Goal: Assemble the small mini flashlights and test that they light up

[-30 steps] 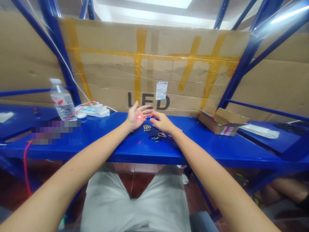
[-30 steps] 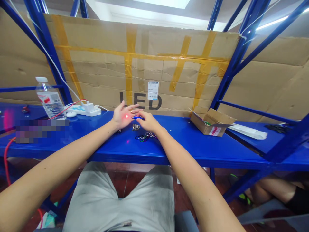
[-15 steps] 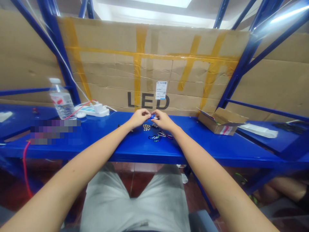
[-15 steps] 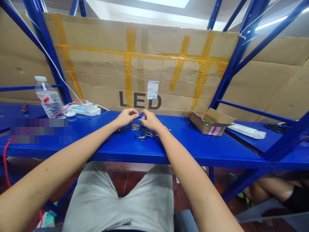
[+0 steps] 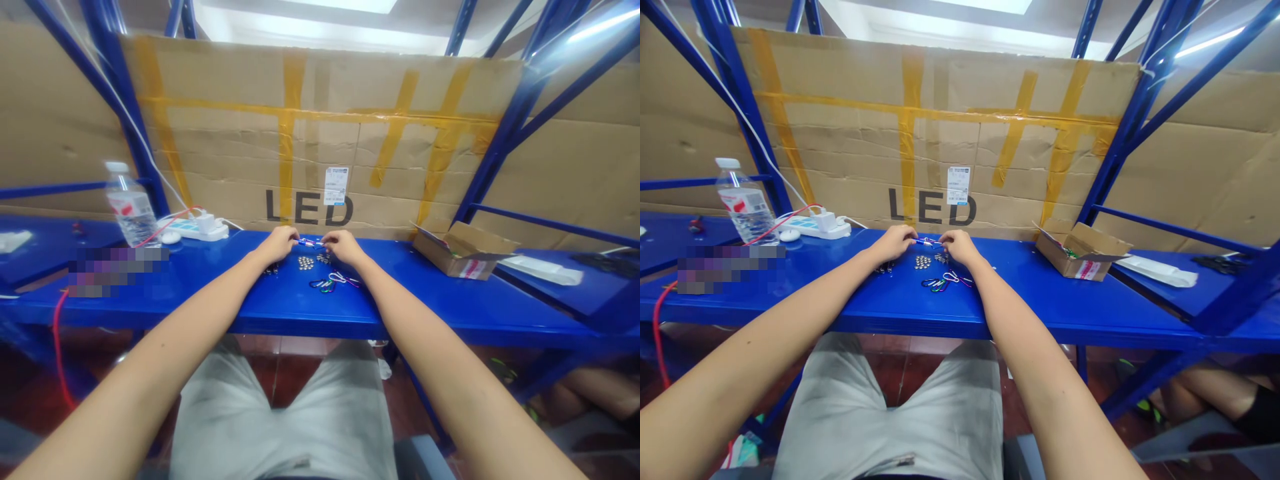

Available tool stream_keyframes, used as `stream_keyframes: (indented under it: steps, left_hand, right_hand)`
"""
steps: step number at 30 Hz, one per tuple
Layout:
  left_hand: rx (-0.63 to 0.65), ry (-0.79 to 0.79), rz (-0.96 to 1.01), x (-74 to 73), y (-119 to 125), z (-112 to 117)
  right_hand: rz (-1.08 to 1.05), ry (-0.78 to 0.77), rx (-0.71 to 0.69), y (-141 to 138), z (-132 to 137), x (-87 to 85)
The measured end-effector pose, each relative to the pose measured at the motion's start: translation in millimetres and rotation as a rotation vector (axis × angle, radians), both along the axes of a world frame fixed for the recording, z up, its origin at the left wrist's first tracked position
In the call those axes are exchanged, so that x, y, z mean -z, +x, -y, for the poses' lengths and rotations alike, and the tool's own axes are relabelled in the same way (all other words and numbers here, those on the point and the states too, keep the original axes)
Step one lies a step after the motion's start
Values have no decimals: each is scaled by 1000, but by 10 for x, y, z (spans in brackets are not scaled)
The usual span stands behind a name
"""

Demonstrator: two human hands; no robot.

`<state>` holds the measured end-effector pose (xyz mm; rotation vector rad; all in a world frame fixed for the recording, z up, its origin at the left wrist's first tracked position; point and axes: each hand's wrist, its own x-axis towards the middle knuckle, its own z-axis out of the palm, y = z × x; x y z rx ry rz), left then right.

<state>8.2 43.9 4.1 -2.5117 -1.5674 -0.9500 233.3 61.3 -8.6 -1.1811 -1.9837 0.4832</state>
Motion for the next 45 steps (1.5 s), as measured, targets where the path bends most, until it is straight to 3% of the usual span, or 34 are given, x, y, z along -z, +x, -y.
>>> stream_keyframes:
  steps: [6,16,23,29,45]
  left_hand:
    - [-23,-41,-69,55,-46,-103]
    - [43,-120,11,141,-56,-221]
    - [-21,-153,66,161,-119,-269]
    - [-110,-113,-53,180,-198,-373]
    - [-106,-174,-267,-2,-125,-612]
  right_hand:
    - [38,52,49,-9,-45,25]
    - [179,77,37,17,-64,51]
    - [285,91,55,36,-73,53]
    - [250,18,95,58,-75,65]
    - [113,-19,83,130,-54,36]
